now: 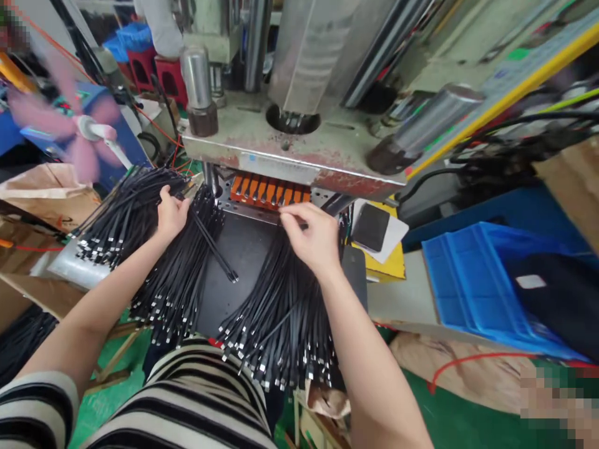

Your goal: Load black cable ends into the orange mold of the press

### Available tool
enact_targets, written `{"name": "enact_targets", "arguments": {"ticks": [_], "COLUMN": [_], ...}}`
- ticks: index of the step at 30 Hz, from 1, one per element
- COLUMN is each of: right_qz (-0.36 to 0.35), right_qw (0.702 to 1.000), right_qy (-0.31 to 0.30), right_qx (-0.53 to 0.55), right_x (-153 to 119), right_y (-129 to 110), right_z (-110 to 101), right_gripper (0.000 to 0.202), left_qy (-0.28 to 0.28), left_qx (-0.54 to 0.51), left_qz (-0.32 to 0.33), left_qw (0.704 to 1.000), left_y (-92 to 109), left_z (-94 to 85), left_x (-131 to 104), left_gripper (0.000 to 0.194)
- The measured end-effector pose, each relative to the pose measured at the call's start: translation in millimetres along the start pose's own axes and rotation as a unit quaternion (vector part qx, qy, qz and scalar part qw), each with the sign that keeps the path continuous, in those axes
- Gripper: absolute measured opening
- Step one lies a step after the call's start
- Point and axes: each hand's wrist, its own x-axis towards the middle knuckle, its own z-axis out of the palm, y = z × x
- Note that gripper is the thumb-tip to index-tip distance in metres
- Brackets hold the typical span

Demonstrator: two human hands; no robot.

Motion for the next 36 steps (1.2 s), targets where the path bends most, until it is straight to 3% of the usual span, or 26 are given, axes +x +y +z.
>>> {"name": "enact_targets", "arguments": {"ticks": [2,5,7,10,15,21,25,28,30,33,34,36], "right_qz": [0.084,0.214,0.268,0.273,0.345,0.423,0.414,0.38,0.313,0.149,0.1,0.047], "right_qw": [0.992,0.945,0.913,0.91,0.901,0.866,0.87,0.877,0.904,0.967,0.979,0.986], "right_qy": [0.075,0.212,0.246,0.194,0.039,0.012,0.045,0.108,0.135,0.076,0.04,-0.01], "right_qx": [-0.06,-0.129,-0.185,-0.243,-0.261,-0.268,-0.263,-0.272,-0.257,-0.191,-0.173,-0.162], "right_x": [-32,-79,-97,-93,-43,-19,-21,-23,-22,-12,-6,12], "right_y": [33,87,115,141,172,199,193,169,141,91,77,58], "right_z": [-26,-55,-70,-88,-105,-105,-112,-111,-101,-71,-58,-30], "right_gripper": [0.024,0.033,0.036,0.038,0.043,0.038,0.041,0.04,0.035,0.029,0.028,0.03], "left_qy": [0.003,0.01,0.007,-0.005,-0.014,-0.005,0.016,0.008,-0.067,-0.223,-0.253,-0.259], "left_qx": [-0.016,-0.038,-0.032,-0.016,-0.035,-0.045,-0.067,-0.137,-0.188,-0.23,-0.243,-0.268], "left_qz": [0.011,0.035,0.05,0.065,0.058,0.05,0.055,0.047,0.036,0.024,0.013,-0.024], "left_qw": [1.0,0.999,0.998,0.998,0.998,0.998,0.996,0.989,0.979,0.947,0.936,0.928], "left_y": [0,3,4,3,-7,-12,-1,16,32,61,70,85], "left_z": [-0.3,-3.2,-5.3,-6.8,-6.9,-6.0,-9.8,-16.3,-17.5,-3.3,6.8,32.9], "left_x": [-1,-3,-3,1,9,9,6,4,3,8,12,22], "left_gripper": [0.056,0.044,0.04,0.038,0.041,0.042,0.038,0.033,0.029,0.029,0.028,0.023]}}
